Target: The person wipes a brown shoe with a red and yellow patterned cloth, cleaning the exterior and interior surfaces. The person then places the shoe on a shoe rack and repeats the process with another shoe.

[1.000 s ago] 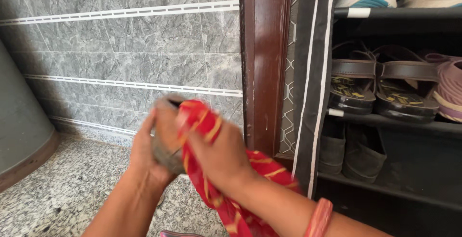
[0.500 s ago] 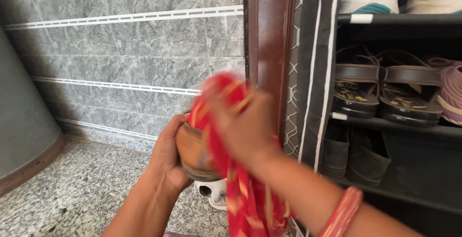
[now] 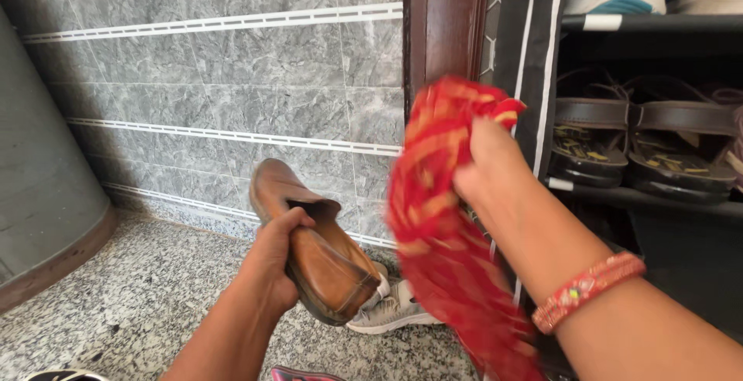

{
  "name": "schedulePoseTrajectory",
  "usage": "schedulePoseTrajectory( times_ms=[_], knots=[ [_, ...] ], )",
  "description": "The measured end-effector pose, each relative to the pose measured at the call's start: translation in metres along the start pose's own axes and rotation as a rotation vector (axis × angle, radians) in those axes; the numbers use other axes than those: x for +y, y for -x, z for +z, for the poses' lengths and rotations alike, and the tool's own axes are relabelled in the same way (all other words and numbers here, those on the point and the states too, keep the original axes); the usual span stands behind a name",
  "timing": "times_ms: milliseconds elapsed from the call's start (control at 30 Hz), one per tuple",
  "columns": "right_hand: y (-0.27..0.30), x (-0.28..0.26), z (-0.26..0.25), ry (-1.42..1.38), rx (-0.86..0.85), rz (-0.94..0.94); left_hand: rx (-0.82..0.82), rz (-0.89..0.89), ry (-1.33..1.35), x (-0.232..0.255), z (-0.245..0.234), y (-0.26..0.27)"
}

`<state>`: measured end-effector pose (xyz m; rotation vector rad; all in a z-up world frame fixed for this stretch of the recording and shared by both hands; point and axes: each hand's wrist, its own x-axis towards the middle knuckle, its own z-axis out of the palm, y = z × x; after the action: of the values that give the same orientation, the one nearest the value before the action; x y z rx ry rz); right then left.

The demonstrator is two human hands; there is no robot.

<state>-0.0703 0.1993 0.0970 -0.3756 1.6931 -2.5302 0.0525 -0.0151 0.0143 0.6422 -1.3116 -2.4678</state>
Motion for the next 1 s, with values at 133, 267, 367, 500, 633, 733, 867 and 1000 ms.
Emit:
schedulePoseTrajectory(
  times_ms=[133,267,367,500,633,733,867,1000],
  knots=[
    [0.036,-0.001,0.047,0.175,-0.093,-0.209,-0.033,-0.217,0.098,-0.018,0.019,-0.001],
    [0.056,0.036,0.075,0.457,-0.16,-0.264,-0.291,-0.098,0.293,-0.031,0.035,-0.001],
    [0.046,0.053,0.065,0.585,-0.154,-0.098,-0.352,0.038,0.29,-0.029,0.037,-0.002],
    [0.031,0.058,0.042,0.676,-0.249,0.07,-0.38,0.187,0.259,-0.01,0.033,0.0],
    [0.03,0.054,0.019,0.545,-0.625,0.485,-0.036,0.446,0.098,0.0,0.032,0.007],
    [0.023,0.048,0.01,0.44,-0.62,0.456,-0.016,0.568,0.075,0.007,0.027,0.01],
    [0.006,0.037,0.012,0.412,-0.32,0.103,0.126,0.446,0.024,0.008,0.01,0.009],
    [-0.008,0.028,0.022,-0.434,-0.475,0.152,0.162,0.241,-0.019,-0.001,0.003,0.001]
  ],
)
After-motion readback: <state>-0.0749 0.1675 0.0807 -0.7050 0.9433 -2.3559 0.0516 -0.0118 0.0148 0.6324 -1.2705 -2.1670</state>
